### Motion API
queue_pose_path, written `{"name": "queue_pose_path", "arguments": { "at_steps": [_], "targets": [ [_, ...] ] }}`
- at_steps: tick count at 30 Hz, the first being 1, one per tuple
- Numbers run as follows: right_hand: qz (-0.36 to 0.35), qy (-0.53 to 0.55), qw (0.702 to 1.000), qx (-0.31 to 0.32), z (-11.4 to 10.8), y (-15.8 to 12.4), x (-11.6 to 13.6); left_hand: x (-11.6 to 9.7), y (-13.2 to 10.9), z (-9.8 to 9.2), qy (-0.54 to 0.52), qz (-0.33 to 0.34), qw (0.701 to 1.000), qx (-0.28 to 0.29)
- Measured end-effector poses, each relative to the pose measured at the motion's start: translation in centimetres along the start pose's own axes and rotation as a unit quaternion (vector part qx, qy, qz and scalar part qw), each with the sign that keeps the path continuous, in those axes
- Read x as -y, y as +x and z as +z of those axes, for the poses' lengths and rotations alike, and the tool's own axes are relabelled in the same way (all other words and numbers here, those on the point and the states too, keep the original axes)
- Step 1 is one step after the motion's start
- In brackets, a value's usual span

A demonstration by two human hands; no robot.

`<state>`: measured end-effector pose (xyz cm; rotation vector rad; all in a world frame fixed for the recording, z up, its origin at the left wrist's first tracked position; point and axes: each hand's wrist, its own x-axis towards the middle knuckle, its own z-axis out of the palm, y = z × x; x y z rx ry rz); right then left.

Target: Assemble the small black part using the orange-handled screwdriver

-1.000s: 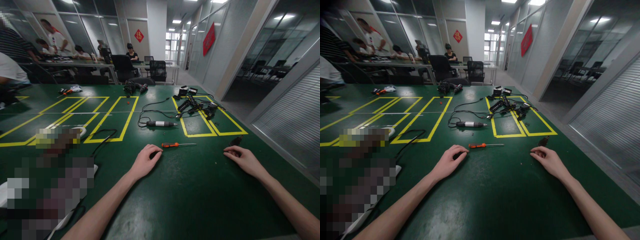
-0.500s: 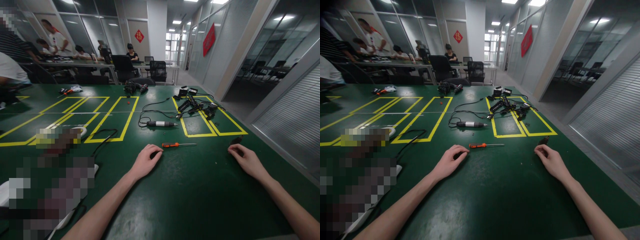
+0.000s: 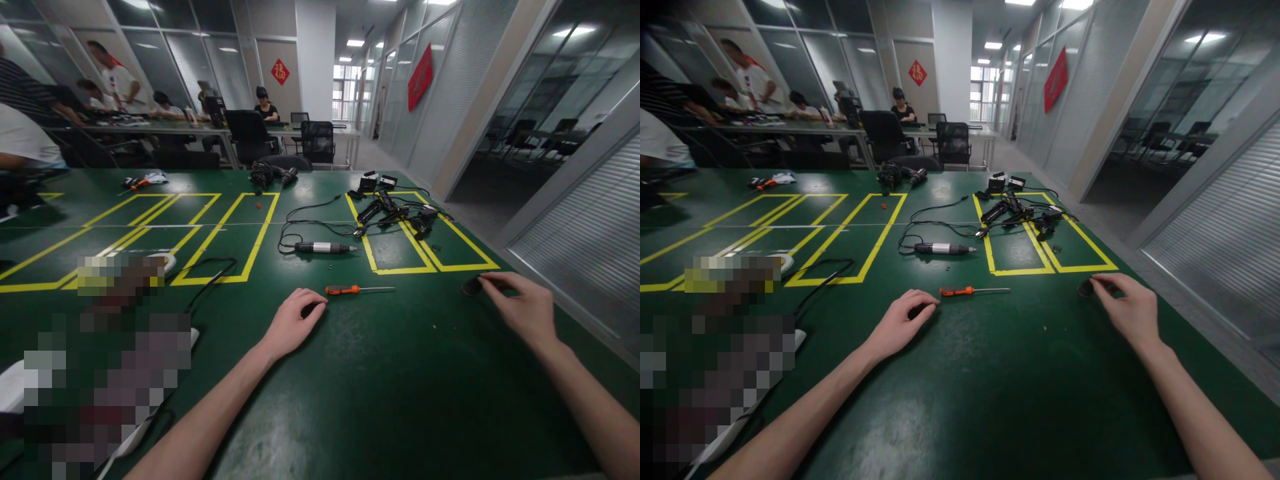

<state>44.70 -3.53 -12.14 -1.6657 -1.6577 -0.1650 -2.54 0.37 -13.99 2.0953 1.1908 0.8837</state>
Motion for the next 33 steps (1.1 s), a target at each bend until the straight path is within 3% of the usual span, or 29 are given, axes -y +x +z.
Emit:
{"name": "queue_pose_path", "arguments": {
  "at_steps": [3,7,21,26,33],
  "targets": [
    [-0.047,-0.045,0.997,-0.028,0.8,0.0,-0.7,0.0,0.0,0.0,0.001,-0.001,1.0,0.002],
    [-0.056,-0.088,0.993,-0.06,1.5,-0.2,-1.5,-0.1,-0.1,0.0,-0.001,0.0,1.0,0.004],
    [-0.126,-0.119,0.984,-0.049,2.1,-0.4,-1.8,0.1,0.1,0.1,0.003,0.001,1.0,0.002],
    [-0.126,-0.14,0.982,-0.02,1.9,-0.7,-2.0,0.0,0.0,0.0,0.002,-0.002,1.0,0.004],
    [-0.093,-0.08,0.992,-0.024,2.2,-0.8,-1.9,-0.3,0.1,-0.1,0.003,-0.003,1.0,0.008]
  ]
}}
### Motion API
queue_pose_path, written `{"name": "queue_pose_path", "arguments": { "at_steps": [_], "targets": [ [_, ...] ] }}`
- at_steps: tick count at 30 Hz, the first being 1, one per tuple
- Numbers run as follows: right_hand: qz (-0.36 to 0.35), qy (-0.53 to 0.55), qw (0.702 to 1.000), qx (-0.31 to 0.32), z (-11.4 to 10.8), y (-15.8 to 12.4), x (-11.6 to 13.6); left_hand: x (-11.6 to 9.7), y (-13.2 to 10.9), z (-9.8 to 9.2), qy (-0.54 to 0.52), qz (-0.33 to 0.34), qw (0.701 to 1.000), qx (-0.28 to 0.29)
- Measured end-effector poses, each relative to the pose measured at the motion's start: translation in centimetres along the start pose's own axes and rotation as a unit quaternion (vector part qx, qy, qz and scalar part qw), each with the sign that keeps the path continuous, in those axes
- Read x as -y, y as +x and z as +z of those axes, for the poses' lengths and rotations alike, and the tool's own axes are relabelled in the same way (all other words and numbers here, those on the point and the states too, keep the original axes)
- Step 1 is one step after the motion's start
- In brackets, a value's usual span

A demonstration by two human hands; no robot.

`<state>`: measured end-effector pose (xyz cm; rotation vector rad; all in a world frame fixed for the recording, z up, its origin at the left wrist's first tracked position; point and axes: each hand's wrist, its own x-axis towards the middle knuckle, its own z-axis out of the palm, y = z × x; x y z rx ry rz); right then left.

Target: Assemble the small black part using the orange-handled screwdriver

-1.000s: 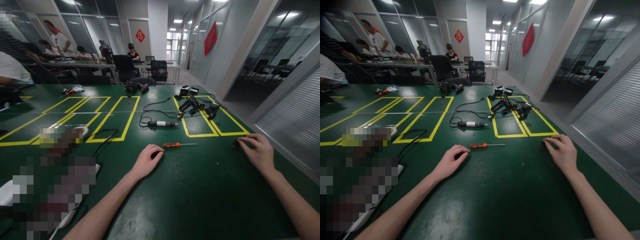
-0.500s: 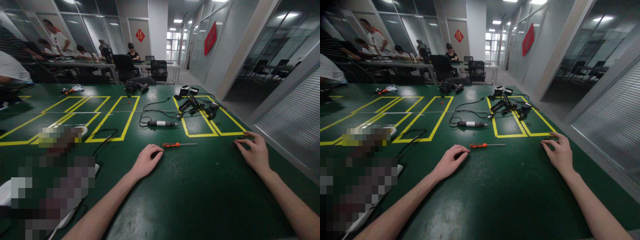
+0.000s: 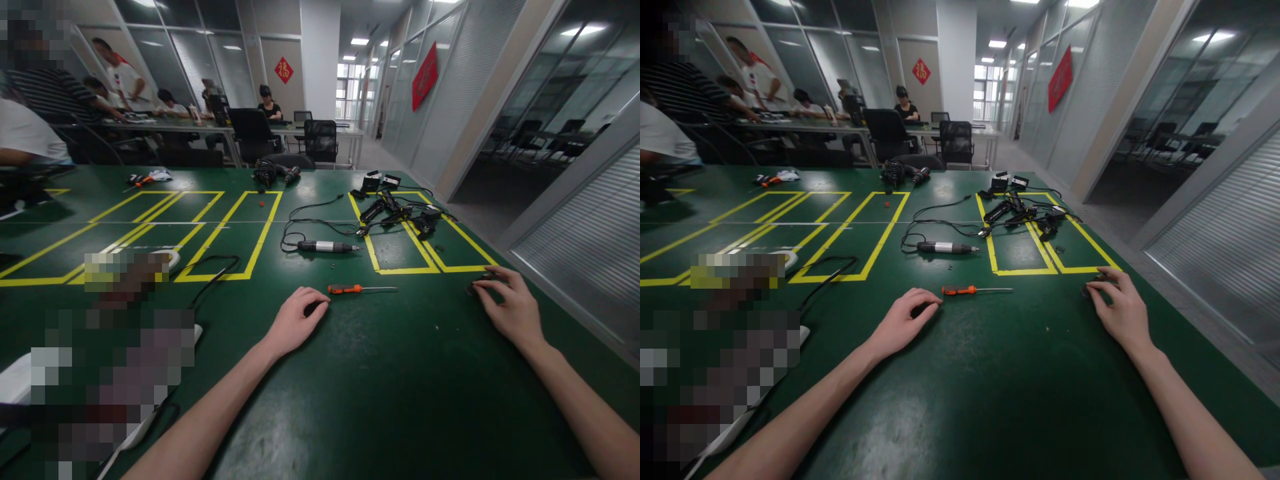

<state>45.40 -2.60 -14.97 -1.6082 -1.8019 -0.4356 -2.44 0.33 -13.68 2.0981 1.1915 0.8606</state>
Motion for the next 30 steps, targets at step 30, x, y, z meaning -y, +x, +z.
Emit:
{"name": "queue_pose_path", "arguments": {
  "at_steps": [30],
  "targets": [
    [0.339,0.139,0.93,0.039,-1.8,1.1,0.2,0.0,-0.1,0.1,-0.005,-0.002,1.0,-0.004]
  ]
}}
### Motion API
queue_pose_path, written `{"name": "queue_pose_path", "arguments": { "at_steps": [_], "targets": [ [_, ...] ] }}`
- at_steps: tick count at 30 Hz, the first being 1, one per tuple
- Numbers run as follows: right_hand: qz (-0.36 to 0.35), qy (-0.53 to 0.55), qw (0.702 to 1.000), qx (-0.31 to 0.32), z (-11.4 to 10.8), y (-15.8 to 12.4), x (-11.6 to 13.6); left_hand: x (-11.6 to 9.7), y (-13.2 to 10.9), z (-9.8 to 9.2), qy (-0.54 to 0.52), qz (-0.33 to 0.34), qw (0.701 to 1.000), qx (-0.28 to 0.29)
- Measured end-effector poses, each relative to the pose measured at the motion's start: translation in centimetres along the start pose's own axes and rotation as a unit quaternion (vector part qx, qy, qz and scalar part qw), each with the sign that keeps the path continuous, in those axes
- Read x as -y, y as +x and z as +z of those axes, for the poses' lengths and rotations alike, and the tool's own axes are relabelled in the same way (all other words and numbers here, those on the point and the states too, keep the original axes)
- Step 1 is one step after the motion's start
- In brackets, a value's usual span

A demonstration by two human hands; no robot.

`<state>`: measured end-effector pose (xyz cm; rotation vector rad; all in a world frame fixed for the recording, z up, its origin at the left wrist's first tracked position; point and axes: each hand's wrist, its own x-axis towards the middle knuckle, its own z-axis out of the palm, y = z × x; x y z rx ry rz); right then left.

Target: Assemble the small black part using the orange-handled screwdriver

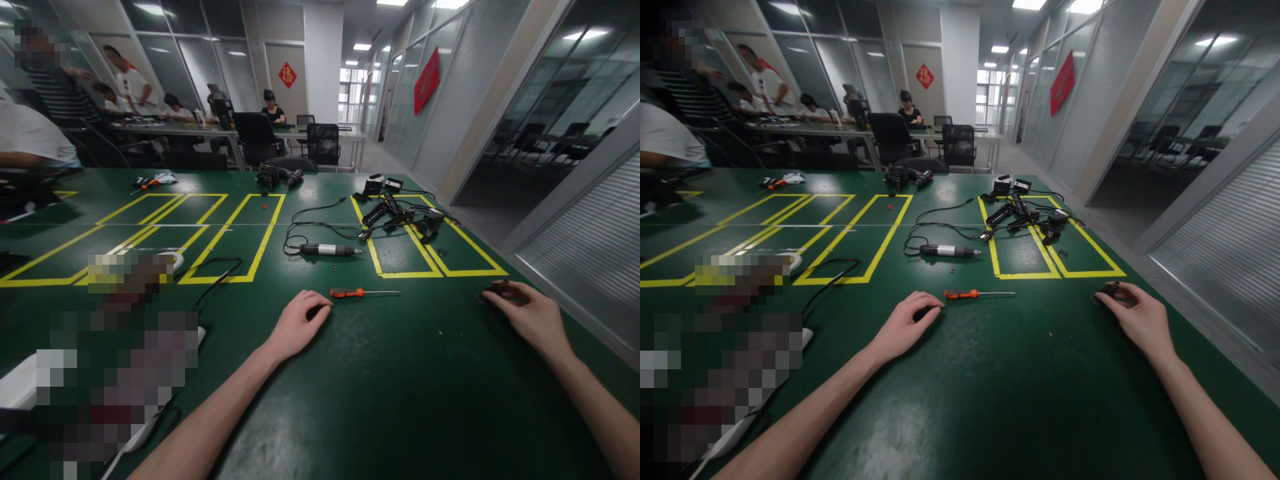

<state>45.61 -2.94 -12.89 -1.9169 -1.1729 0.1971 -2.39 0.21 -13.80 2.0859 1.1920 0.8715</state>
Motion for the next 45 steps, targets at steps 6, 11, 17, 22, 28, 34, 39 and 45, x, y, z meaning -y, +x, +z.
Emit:
{"name": "queue_pose_path", "arguments": {
  "at_steps": [6,11,17,22,28,34,39,45],
  "targets": [
    [0.107,0.125,0.986,-0.014,-0.4,-1.2,0.3,0.0,-0.1,-0.1,-0.002,0.0,1.0,0.002],
    [0.136,0.073,0.986,-0.055,-0.1,-1.7,0.3,-0.2,0.0,-0.2,0.001,0.002,1.0,0.0],
    [0.159,0.101,0.98,-0.057,0.3,-2.3,0.6,0.0,0.0,0.0,0.005,0.01,1.0,0.0],
    [0.162,0.109,0.979,-0.065,0.1,-2.8,1.4,0.0,0.0,-0.1,0.003,0.004,1.0,0.003],
    [0.184,0.098,0.976,-0.064,-0.1,-3.2,2.7,-0.2,0.0,-0.2,0.001,0.0,1.0,0.004],
    [0.151,0.147,0.976,-0.05,0.3,-2.5,0.9,-0.2,0.0,-0.1,0.002,-0.002,1.0,0.001],
    [0.164,0.119,0.978,-0.042,0.3,-2.0,-0.1,-0.2,0.0,-0.1,0.005,-0.001,1.0,0.005],
    [0.188,0.074,0.978,-0.057,0.3,-2.4,1.5,0.0,0.0,-0.1,0.007,0.004,1.0,0.004]
  ]
}}
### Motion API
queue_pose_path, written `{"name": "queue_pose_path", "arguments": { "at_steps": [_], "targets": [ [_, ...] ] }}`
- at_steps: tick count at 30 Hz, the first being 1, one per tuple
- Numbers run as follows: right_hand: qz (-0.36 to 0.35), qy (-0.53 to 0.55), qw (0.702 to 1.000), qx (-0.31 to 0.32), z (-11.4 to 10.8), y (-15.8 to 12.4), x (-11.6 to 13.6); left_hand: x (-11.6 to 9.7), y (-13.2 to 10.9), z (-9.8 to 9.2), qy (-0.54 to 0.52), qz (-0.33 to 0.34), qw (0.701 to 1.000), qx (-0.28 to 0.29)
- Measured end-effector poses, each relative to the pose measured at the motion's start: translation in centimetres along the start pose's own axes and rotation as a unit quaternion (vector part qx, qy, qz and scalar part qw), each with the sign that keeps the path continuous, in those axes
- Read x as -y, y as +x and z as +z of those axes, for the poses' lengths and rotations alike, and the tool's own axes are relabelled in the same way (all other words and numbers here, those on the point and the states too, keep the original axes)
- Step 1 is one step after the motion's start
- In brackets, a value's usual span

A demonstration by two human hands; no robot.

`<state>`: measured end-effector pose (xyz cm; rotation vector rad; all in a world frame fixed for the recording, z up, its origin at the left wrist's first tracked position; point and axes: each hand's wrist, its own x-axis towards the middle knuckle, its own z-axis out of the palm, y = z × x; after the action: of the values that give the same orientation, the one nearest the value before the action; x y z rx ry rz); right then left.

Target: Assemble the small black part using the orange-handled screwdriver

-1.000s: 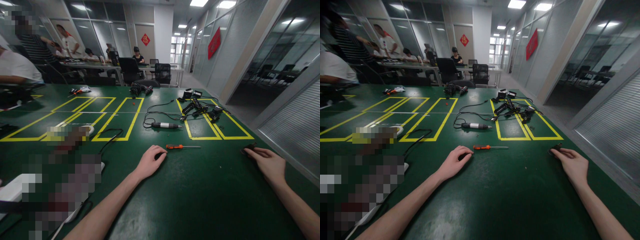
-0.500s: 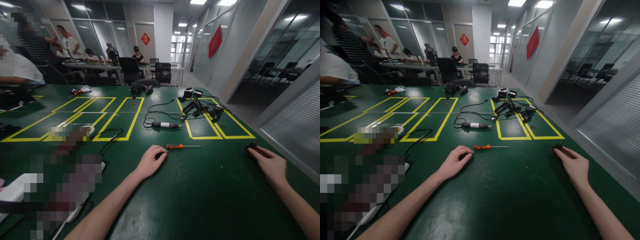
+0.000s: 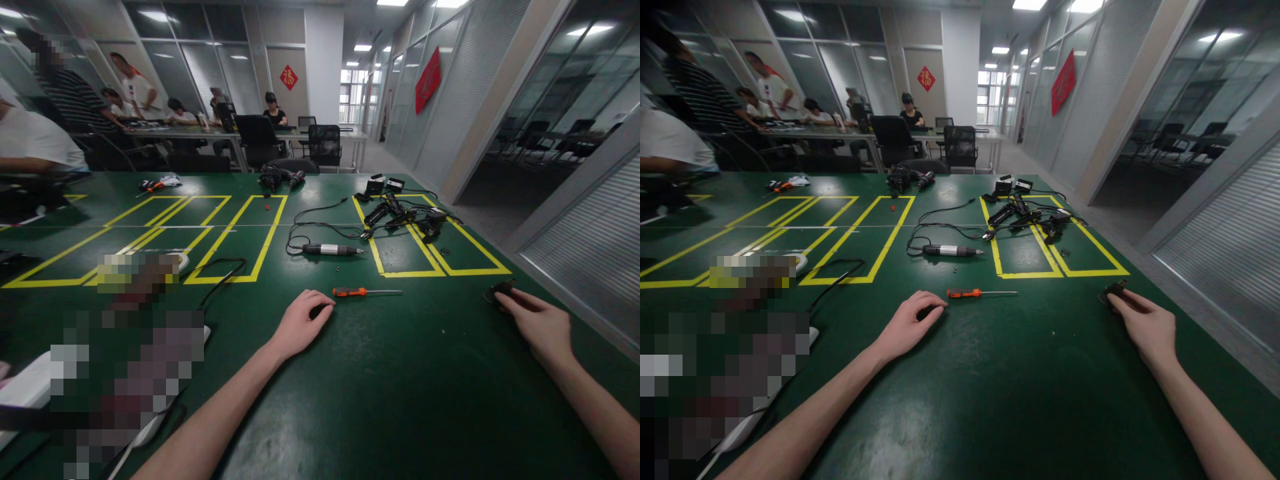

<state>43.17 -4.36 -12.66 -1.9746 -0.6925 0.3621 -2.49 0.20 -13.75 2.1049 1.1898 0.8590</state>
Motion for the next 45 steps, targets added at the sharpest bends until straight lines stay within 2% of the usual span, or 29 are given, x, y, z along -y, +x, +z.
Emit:
{"name": "queue_pose_path", "arguments": {
  "at_steps": [5,8,12,14,17,21,23,26,30,32,35,38,39,41,42,44,45],
  "targets": [
    [-0.035,0.106,0.994,0.019,0.5,0.9,-1.3,0.0,0.0,0.0,0.001,0.003,1.0,0.0],
    [-0.029,0.093,0.995,0.022,0.3,1.4,-1.8,0.0,0.0,0.0,0.0,0.003,1.0,-0.003],
    [-0.006,0.027,0.999,0.019,0.1,0.9,-0.9,0.1,-0.1,0.0,-0.002,0.003,1.0,-0.002],
    [-0.017,0.002,1.0,0.021,0.2,0.8,-0.6,0.2,-0.1,0.0,-0.003,0.002,1.0,-0.001],
    [-0.053,0.056,0.996,0.034,0.5,1.3,-0.9,0.2,0.0,0.0,-0.002,0.001,1.0,0.0],
    [-0.05,0.074,0.993,0.076,0.0,1.5,-1.5,0.1,0.0,0.0,-0.002,0.0,1.0,0.002],
    [-0.055,0.054,0.988,0.132,-0.4,0.1,-1.5,0.1,0.1,0.0,-0.002,-0.002,1.0,0.001],
    [-0.106,0.061,0.952,0.28,-0.3,-4.2,-0.9,-0.3,-0.1,-0.2,0.004,0.001,1.0,0.005],
    [-0.155,0.064,0.862,0.478,2.4,-12.0,1.2,-1.9,-0.8,0.1,0.011,0.049,0.997,0.052],
    [-0.176,0.075,0.822,0.536,4.7,-15.1,2.5,-3.0,-1.3,0.5,-0.021,0.077,0.994,0.081],
    [-0.181,0.123,0.788,0.576,8.0,-17.7,4.0,-4.1,-2.0,1.1,-0.077,0.112,0.981,0.14],
    [-0.166,0.152,0.772,0.595,10.0,-18.0,5.1,-4.4,-2.2,1.4,-0.104,0.085,0.978,0.158],
    [-0.183,0.14,0.77,0.595,10.2,-17.6,5.5,-4.3,-2.1,1.3,-0.109,0.076,0.977,0.164],
    [-0.269,0.073,0.76,0.588,10.0,-16.2,6.5,-4.2,-2.0,1.3,-0.117,0.064,0.975,0.177],
    [-0.335,0.017,0.745,0.577,9.8,-15.2,7.1,-4.2,-2.0,1.2,-0.117,0.058,0.975,0.182],
    [-0.407,-0.056,0.725,0.552,9.4,-13.0,8.2,-4.2,-2.0,1.3,-0.108,0.047,0.976,0.183],
    [-0.425,-0.06,0.736,0.524,9.5,-11.9,8.7,-4.2,-1.9,1.4,-0.1,0.041,0.978,0.179]
  ]
}}
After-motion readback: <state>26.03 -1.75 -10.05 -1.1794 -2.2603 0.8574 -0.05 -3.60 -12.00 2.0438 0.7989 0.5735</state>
